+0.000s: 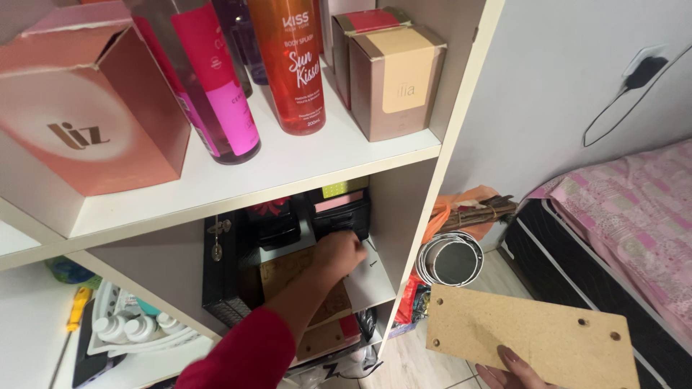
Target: The person works on a large wooden furniture panel laid on a bed, unscrewing screws from it by hand and with a screwdriver, retrieving a small wooden bracket from a shelf, positioning the bracket on the panel, and driving screws into it with the screwdriver.
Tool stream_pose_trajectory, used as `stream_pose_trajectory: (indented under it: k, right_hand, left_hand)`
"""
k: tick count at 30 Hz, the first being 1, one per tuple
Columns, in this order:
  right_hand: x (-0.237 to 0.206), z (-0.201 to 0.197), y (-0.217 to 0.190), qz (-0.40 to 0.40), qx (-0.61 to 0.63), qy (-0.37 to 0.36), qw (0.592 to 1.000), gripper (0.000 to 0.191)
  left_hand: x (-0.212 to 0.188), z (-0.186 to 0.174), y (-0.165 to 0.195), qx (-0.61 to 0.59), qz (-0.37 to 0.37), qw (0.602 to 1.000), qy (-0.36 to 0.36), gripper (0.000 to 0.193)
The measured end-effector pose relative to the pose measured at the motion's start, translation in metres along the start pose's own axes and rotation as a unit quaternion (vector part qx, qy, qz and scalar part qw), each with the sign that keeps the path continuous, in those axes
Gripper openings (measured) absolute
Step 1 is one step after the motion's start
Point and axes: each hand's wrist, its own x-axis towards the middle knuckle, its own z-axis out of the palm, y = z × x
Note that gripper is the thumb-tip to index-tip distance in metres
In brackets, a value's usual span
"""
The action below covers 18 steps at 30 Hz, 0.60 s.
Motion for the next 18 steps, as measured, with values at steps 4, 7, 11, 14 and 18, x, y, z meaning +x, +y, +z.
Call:
stream_pose_trajectory:
  k: [4, 7, 11, 14, 18]
  right_hand:
    - [0.01, -0.005, 0.005, 0.017, 0.0, -0.004, 1.0, 0.065]
    - [0.012, 0.002, 0.007, 0.01, 0.001, -0.017, 1.0, 0.066]
    - [0.005, 0.006, 0.001, 0.004, -0.013, -0.021, 1.0, 0.067]
    - [0.0, 0.003, -0.006, -0.009, -0.04, -0.023, 0.999, 0.066]
    - [0.004, -0.003, -0.002, -0.023, -0.008, -0.052, 0.998, 0.067]
  left_hand:
    - [-0.005, -0.007, -0.006, -0.568, -0.15, 0.806, -0.08, 0.025]
    - [-0.012, -0.013, -0.007, -0.736, -0.194, 0.637, -0.123, 0.015]
    - [-0.015, -0.01, -0.002, -0.745, -0.231, 0.616, -0.111, 0.016]
    - [-0.012, -0.004, -0.003, -0.731, -0.194, 0.646, -0.103, 0.021]
    - [-0.009, -0.002, -0.004, -0.452, -0.121, 0.883, -0.05, 0.027]
